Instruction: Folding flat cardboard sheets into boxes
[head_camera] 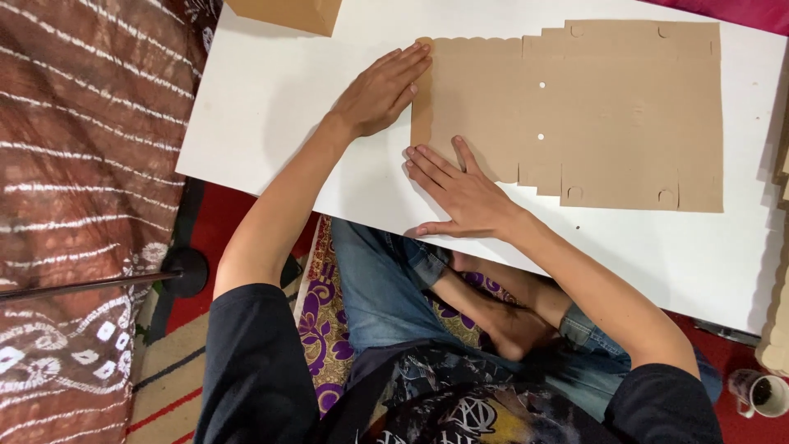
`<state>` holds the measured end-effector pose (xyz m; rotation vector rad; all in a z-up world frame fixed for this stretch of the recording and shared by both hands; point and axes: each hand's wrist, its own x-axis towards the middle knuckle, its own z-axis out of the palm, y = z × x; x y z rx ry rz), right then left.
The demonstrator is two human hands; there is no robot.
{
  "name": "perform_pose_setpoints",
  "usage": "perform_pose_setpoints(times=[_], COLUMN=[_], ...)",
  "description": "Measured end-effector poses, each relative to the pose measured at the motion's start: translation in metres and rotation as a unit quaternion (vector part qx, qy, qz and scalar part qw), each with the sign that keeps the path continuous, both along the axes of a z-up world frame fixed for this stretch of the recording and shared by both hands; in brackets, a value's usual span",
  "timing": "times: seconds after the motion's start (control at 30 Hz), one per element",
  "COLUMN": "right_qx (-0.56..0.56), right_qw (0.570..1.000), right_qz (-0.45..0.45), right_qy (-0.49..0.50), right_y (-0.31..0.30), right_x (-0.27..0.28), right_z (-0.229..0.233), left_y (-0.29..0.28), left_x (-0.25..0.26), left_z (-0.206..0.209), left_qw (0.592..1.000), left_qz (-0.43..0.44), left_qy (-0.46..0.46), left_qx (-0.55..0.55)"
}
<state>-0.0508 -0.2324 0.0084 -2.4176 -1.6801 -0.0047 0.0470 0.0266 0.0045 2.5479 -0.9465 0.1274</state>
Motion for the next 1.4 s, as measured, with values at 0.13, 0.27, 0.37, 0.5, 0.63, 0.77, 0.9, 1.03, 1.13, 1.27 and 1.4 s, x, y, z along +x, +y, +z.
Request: perform_pose_setpoints(times=[0.13,0.27,0.37,0.5,0.63,0.77,0.9,1.03,1.13,1.27,1.4], right_qx=[0.002,-0.011,-0.007,0.01,0.016,0.027,0.016,0.012,0.016,-0.003,-0.036], right_qw=[1.0,0.998,0.998,0.998,0.998,0.999,0.999,0.999,1.0,0.997,0.987], right_qz=[-0.005,-0.017,-0.014,-0.006,-0.007,-0.003,-0.005,-0.004,0.001,-0.054,-0.131], right_qy=[-0.002,0.053,0.055,0.065,0.061,0.045,0.041,0.052,0.019,0.057,0.084], right_y=[-0.001,-0.001,-0.002,-0.003,-0.004,-0.002,0.0,-0.001,0.002,0.021,0.04], right_x=[0.004,0.004,0.003,0.004,-0.001,-0.001,0.0,-0.005,0.003,0.026,0.076], right_z=[-0.004,-0.011,-0.014,-0.011,-0.004,-0.004,-0.003,-0.002,-0.005,0.008,0.01], left_y=[-0.001,-0.004,0.002,0.01,0.01,0.008,0.007,0.01,0.01,0.008,0.008], left_x=[-0.019,-0.068,-0.084,-0.067,-0.03,-0.005,0.0,-0.001,0.002,-0.004,-0.001], left_z=[0.005,0.01,0.002,0.003,0.011,0.012,0.013,0.007,0.009,0.011,0.012], left_qw=[0.999,0.991,0.988,0.983,0.981,0.988,0.993,0.996,0.998,0.997,0.997], left_qz=[-0.029,-0.088,-0.124,-0.124,-0.08,-0.04,-0.032,-0.008,0.002,0.013,0.006], left_qy=[-0.016,0.015,0.015,0.001,0.04,0.039,0.044,0.035,0.012,0.04,0.043], left_qx=[0.027,0.097,0.092,0.135,0.169,0.146,0.109,0.076,0.062,0.069,0.063])
